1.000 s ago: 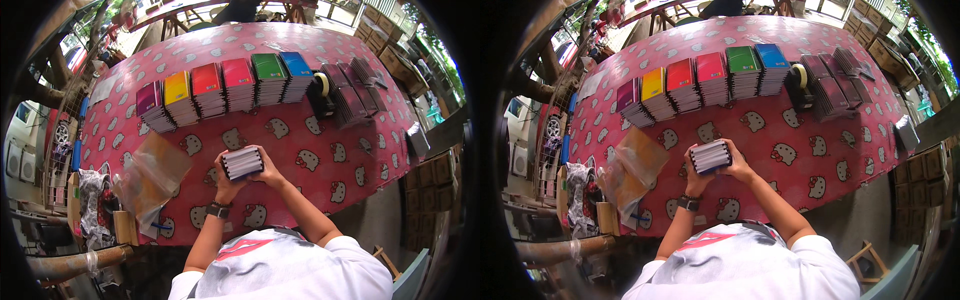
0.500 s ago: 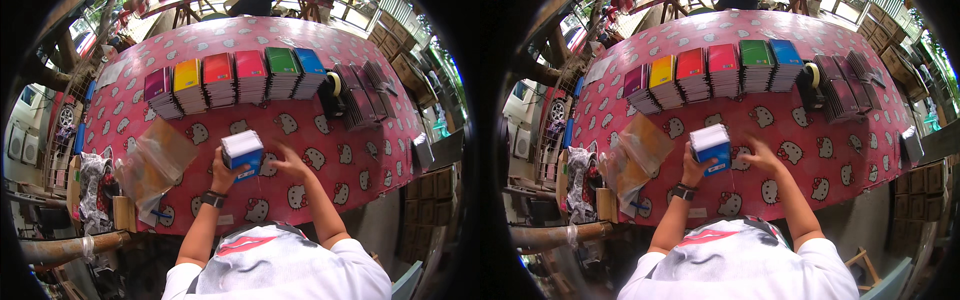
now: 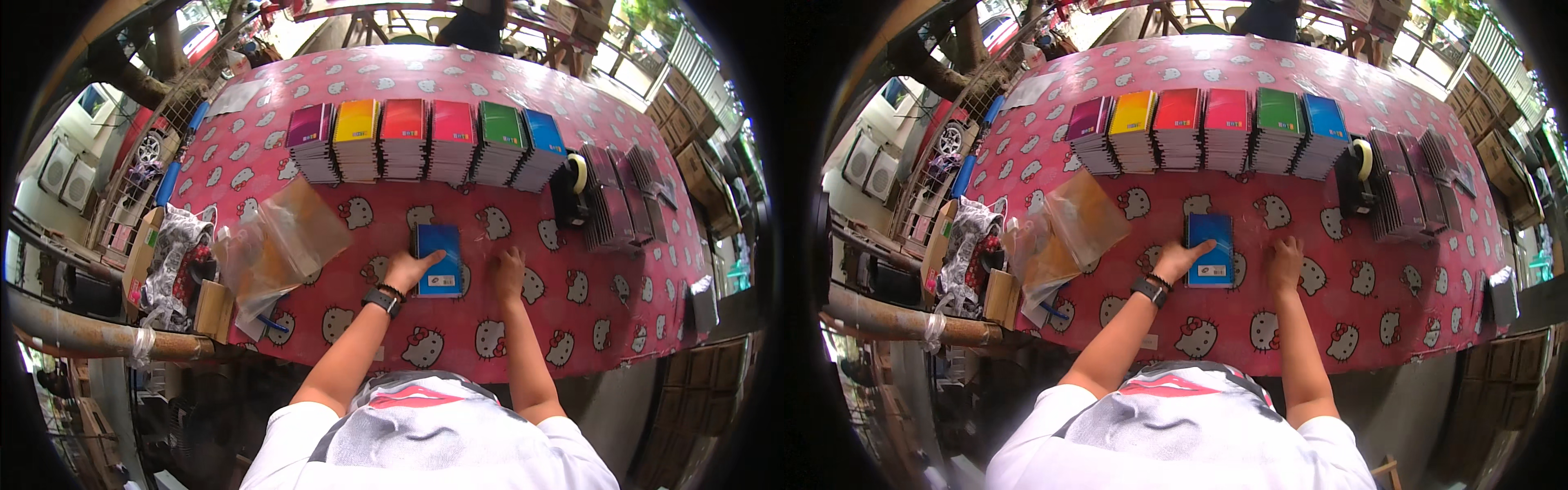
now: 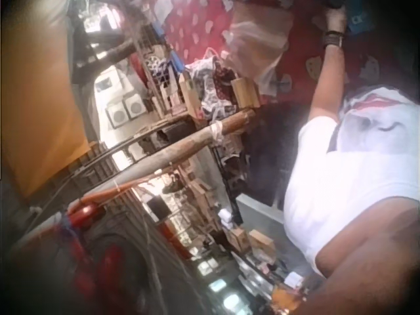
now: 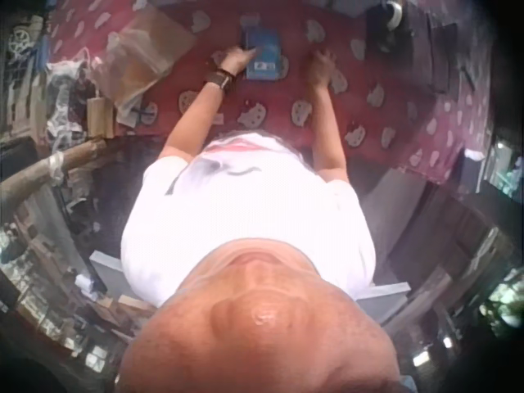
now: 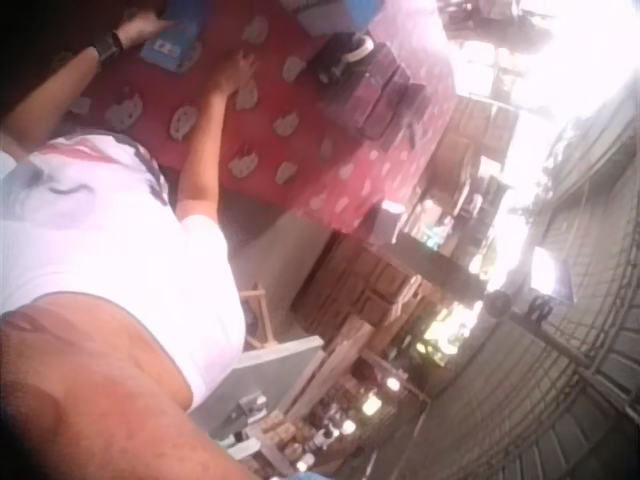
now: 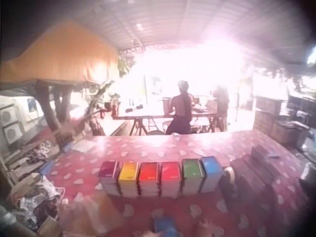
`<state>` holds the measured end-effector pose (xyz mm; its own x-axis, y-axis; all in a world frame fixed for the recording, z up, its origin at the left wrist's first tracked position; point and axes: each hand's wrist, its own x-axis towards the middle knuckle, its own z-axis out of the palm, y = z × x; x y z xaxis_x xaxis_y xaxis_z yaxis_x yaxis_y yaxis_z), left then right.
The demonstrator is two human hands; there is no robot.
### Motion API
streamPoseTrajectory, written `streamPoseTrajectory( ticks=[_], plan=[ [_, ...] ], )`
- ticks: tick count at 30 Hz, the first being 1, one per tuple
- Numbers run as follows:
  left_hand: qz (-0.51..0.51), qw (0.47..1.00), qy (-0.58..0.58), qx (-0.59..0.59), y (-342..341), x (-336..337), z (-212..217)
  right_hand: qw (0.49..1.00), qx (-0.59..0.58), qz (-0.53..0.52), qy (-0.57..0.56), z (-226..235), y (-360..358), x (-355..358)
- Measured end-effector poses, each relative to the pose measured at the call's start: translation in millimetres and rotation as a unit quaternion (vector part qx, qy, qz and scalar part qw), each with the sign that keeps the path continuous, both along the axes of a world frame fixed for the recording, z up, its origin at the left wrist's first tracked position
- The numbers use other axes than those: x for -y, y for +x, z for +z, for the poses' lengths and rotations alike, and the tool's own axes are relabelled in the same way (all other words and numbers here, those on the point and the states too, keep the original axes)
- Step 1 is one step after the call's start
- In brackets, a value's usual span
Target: The person picks up notebooks of various colors from stacks on a table, bundles them together, and places the bundle into a plastic bag. They then seal the plastic bag using tape from a dispenser.
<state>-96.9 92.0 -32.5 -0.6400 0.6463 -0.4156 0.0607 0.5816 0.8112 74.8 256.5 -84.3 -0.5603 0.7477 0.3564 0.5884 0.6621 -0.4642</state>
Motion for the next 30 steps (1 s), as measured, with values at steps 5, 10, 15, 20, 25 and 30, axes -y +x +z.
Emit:
streamPoseTrajectory(
  ticks=[5, 10, 15, 20, 25, 30],
  plan=[
    [0.041, 0.994, 0.098, -0.028, -12.8, 20.2, -36.6, 0.834, -0.111, -0.081, -0.534, 20.4, 27.8, 3.7],
    [0.091, 0.985, 0.149, 0.017, -3.6, 14.5, -47.5, 0.933, -0.085, 0.128, -0.324, 58.6, -5.1, 64.0],
    [0.070, 0.975, 0.210, 0.001, 29.2, -4.0, -7.2, 0.979, 0.084, 0.183, -0.043, 58.6, -27.1, 110.2],
    [0.065, 0.967, 0.178, -0.168, 13.4, 7.2, -53.9, 0.879, 0.049, 0.448, -0.153, 74.4, -12.0, 118.7],
    [0.069, 0.966, 0.245, -0.040, 17.1, 6.3, -52.5, 0.920, -0.056, 0.123, -0.369, 68.7, -44.9, 65.4],
    [0.081, 0.965, 0.240, 0.068, 2.4, 30.4, -40.1, 0.949, -0.064, 0.135, -0.280, 43.0, -68.0, 79.6]
  ],
)
